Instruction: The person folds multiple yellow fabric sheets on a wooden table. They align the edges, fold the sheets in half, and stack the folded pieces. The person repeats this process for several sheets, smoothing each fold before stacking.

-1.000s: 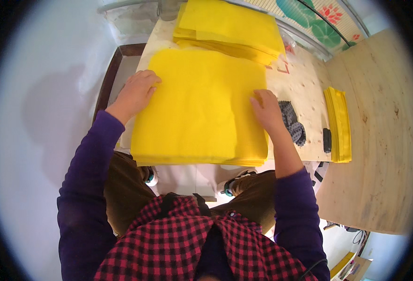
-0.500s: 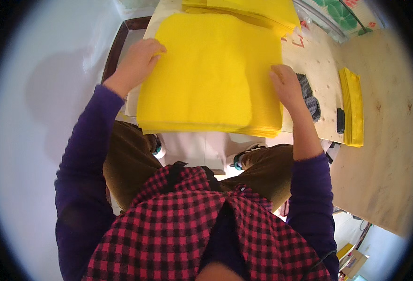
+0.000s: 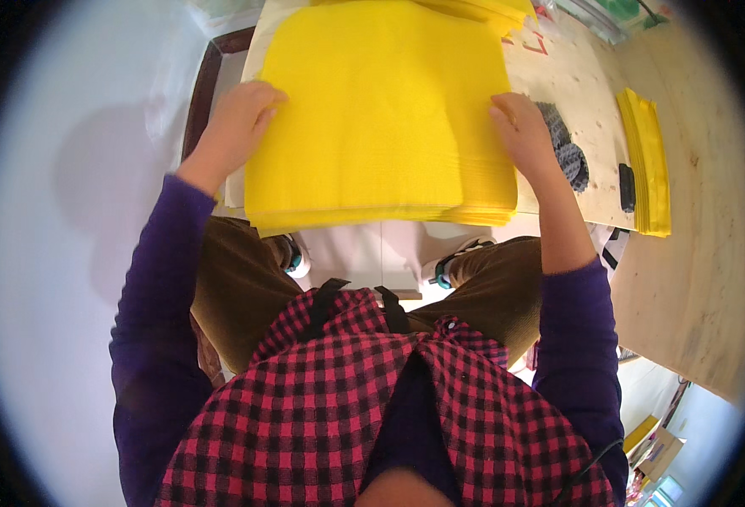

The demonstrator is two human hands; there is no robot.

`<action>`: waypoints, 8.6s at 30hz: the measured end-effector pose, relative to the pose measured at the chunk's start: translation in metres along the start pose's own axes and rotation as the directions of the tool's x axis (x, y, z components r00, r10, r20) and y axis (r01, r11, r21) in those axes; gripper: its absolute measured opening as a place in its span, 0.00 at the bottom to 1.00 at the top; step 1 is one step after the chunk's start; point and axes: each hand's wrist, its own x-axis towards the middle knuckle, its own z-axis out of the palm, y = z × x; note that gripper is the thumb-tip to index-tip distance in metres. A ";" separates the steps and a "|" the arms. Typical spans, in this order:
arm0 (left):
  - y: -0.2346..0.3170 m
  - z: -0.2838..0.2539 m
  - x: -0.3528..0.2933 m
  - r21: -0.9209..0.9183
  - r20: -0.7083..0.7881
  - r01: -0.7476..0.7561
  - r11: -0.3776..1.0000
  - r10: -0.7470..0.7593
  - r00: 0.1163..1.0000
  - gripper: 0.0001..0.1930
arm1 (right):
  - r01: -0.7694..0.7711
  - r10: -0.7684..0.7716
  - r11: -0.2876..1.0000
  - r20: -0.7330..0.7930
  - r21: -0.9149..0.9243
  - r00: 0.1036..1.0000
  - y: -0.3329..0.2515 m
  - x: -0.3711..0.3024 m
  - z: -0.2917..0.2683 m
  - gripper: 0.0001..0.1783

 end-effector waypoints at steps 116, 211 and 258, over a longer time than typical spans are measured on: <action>0.012 0.018 -0.037 -0.164 -0.241 -0.020 0.986 -0.021 0.970 0.07 | -0.011 0.068 0.974 -0.248 0.225 0.966 0.015 -0.074 0.002 0.11; 0.031 0.002 -0.037 0.083 -0.193 -0.077 0.994 0.092 0.977 0.05 | 0.004 0.051 0.979 -0.263 0.205 0.964 0.016 -0.075 -0.001 0.11; 0.024 0.034 -0.015 -0.307 0.010 0.368 0.878 -0.383 0.924 0.27 | -0.280 0.118 0.923 -0.501 -0.262 0.857 0.061 -0.082 -0.021 0.27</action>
